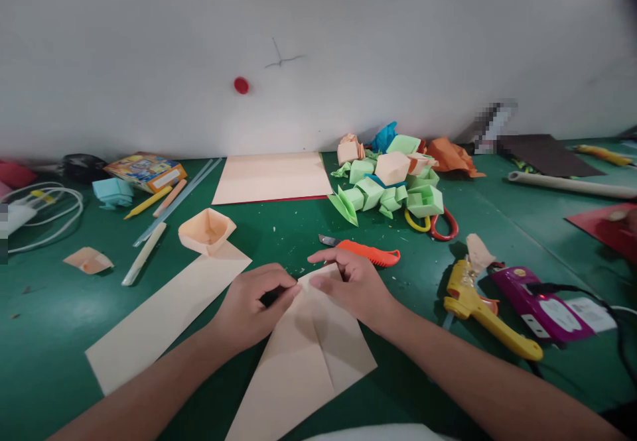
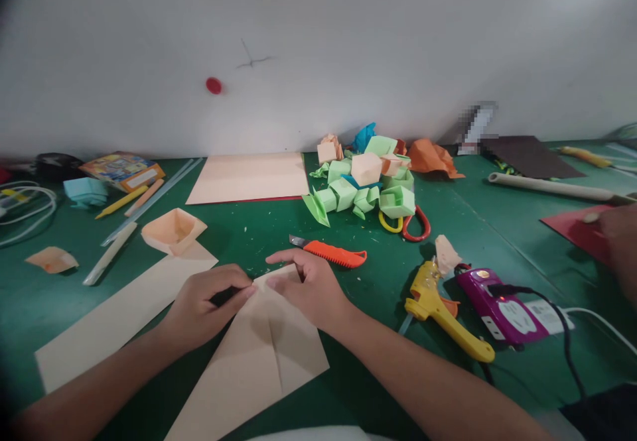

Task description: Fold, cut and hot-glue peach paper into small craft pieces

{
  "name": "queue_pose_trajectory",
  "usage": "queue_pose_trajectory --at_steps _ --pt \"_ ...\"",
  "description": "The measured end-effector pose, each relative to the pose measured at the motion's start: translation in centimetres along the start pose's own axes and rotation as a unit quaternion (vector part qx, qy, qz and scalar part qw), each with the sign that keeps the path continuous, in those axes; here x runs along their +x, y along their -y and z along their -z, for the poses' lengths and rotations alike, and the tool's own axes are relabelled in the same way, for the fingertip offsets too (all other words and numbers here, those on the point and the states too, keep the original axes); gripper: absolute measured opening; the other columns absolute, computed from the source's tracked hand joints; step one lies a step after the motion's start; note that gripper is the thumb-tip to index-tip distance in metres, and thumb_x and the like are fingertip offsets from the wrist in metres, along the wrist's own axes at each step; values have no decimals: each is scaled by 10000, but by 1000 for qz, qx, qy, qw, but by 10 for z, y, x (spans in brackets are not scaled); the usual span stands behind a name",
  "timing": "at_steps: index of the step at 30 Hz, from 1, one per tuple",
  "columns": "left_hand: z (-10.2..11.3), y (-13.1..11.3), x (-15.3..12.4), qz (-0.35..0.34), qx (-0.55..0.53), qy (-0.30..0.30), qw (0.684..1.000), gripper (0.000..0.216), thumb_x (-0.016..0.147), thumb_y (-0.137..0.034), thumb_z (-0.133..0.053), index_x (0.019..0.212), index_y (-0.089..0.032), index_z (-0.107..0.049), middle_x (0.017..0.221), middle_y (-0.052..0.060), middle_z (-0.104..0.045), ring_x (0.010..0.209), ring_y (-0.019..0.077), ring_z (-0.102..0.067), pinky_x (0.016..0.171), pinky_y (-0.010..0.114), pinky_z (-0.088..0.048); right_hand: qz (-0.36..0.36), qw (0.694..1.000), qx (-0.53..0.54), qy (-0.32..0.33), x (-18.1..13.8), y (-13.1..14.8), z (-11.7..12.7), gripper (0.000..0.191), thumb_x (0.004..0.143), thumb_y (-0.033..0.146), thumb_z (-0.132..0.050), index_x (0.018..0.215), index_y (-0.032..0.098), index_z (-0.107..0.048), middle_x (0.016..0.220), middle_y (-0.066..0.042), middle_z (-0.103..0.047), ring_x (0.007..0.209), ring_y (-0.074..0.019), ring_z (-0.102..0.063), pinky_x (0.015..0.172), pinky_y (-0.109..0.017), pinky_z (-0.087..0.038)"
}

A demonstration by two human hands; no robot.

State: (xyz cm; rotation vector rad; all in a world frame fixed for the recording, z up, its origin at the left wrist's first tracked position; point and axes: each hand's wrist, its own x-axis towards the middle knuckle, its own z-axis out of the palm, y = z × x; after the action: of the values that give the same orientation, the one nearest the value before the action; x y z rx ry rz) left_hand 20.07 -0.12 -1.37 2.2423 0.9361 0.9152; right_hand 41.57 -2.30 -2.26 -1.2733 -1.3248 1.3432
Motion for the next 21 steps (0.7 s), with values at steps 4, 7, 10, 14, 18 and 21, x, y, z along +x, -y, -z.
queue_pose_trajectory --at_steps 4,7,10,14,18,21 --pt "-2 -3 -4 -75 58 -38 995 131 933 -140 -594 833 -194 -659 774 -1 -667 710 113 -623 652 206 -474 0 1000 -4 -8 -1 2 0 300 772 265 -734 1070 228 -717 677 58 -493 571 -103 -422 525 -240 -336" --pt "-3 -3 -5 -71 65 -26 995 130 936 -131 -581 854 -201 -653 798 4 -675 737 126 -630 679 222 -482 8 1000 -6 -18 0 3 0 268 766 249 -723 1034 232 -711 706 51 -509 602 -114 -463 565 -252 -369" --pt "-3 -2 -4 -45 51 0 998 133 956 -162 -553 879 -207 -653 828 10 -674 750 133 -626 679 233 -477 8 1000 -4 -15 0 4 1 276 766 265 -723 1040 238 -702 719 48 -513 620 -125 -477 584 -263 -379" --pt "-2 0 1 26 50 69 996 131 954 -290 -570 884 -208 -645 827 9 -648 737 152 -586 656 262 -447 8 1000 5 -3 1 4 2 311 776 289 -720 1080 234 -687 699 54 -494 602 -121 -448 564 -260 -355" --pt "0 3 5 64 55 123 989 268 937 -373 -571 729 -205 -579 709 -10 -591 681 160 -528 637 281 -393 2 1000 22 2 1 4 3 326 769 301 -733 1083 231 -682 700 51 -504 597 -120 -447 549 -253 -360" --pt "3 5 6 76 32 120 989 323 927 -369 -564 656 -199 -515 652 -26 -537 650 147 -499 618 271 -364 -8 998 62 26 0 4 3 383 757 317 -761 1120 237 -668 763 35 -567 636 -129 -503 569 -252 -407"
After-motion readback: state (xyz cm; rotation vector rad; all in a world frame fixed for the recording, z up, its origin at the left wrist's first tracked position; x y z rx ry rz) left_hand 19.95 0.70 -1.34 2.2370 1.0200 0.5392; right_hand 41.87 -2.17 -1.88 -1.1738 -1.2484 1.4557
